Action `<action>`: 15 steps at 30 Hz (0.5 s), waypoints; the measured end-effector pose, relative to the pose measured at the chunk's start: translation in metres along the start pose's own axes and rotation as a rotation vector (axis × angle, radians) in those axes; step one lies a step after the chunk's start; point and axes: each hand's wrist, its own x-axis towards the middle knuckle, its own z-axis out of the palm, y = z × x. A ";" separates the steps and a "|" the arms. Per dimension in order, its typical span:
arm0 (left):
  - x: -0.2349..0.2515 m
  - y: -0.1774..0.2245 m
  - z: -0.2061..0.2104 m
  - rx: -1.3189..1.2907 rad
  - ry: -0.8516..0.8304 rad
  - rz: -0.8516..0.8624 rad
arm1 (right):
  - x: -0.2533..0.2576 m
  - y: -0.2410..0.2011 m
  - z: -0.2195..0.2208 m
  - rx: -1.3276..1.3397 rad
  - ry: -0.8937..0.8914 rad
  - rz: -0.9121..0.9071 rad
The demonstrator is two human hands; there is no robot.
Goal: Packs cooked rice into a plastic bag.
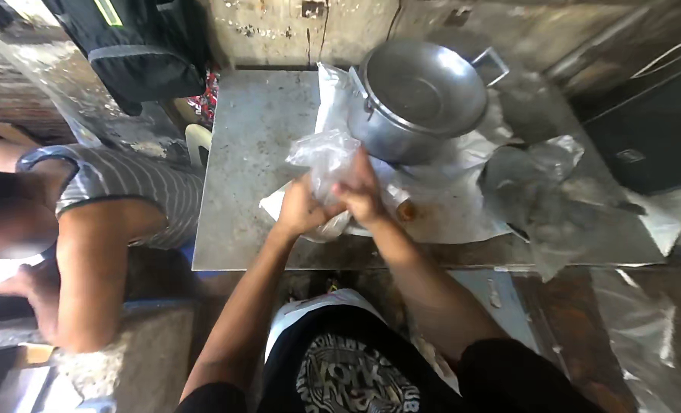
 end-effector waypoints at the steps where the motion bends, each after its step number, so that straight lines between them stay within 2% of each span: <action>1: 0.000 -0.003 0.001 0.007 0.014 0.033 | -0.009 0.009 0.008 0.001 0.045 0.019; 3: -0.003 -0.011 0.000 0.004 0.017 0.099 | -0.011 0.015 0.016 -0.021 0.030 0.026; 7: -0.008 -0.019 0.000 0.062 -0.041 0.143 | -0.006 0.027 0.011 -0.258 -0.066 0.065; 9: -0.002 -0.010 0.000 0.081 -0.073 0.131 | -0.004 0.027 0.007 -0.160 -0.047 0.061; 12: 0.005 0.013 0.004 -0.060 -0.029 0.142 | 0.010 -0.007 0.006 -0.108 0.043 0.062; 15: 0.010 0.027 0.014 -0.350 0.019 0.179 | 0.028 -0.044 0.012 -0.005 0.185 0.120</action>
